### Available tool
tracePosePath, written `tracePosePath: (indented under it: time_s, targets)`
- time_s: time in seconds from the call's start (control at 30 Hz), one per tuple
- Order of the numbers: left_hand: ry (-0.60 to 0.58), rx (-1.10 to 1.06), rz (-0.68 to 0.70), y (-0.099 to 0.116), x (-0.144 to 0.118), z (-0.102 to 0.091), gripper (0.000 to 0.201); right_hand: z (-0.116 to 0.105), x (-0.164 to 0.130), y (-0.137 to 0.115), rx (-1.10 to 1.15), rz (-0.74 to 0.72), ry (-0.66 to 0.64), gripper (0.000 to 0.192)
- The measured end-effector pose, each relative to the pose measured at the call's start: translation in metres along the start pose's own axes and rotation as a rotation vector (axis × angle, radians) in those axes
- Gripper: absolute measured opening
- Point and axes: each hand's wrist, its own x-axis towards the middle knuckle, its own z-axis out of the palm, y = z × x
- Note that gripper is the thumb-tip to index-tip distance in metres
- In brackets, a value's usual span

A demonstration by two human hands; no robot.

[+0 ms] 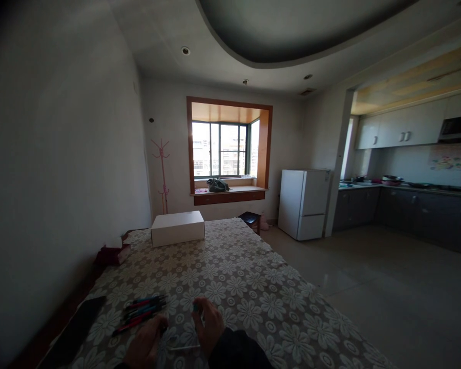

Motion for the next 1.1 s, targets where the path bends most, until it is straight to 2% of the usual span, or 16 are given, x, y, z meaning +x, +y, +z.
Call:
tracePosePath:
  time_s: [0.07, 0.2, 0.53, 0.87, 1.1]
  targets:
    - [0.029, -0.041, 0.016, -0.0004, -0.0005, 0.0016, 0.028, 0.0002, -0.0001, 0.001, -0.001, -0.002, 0.009, 0.01]
    - [0.059, -0.092, 0.029, -0.0002, -0.0013, 0.0026, 0.03, 0.0011, -0.0006, 0.0029, -0.006, -0.01, -0.052, 0.007]
    - [0.032, -0.059, 0.052, 0.0012, -0.0005, -0.0007, 0.03, 0.0012, -0.0017, 0.003, -0.023, 0.014, -0.128, 0.01]
    - [-0.012, 0.029, 0.013, -0.0015, 0.0003, -0.0014, 0.036, 0.0026, -0.002, 0.0041, -0.039, 0.013, -0.043, 0.007]
    - [0.015, 0.023, -0.002, -0.0057, -0.0003, 0.0029, 0.036, 0.0055, -0.0034, 0.0102, -0.06, 0.051, -0.164, 0.008]
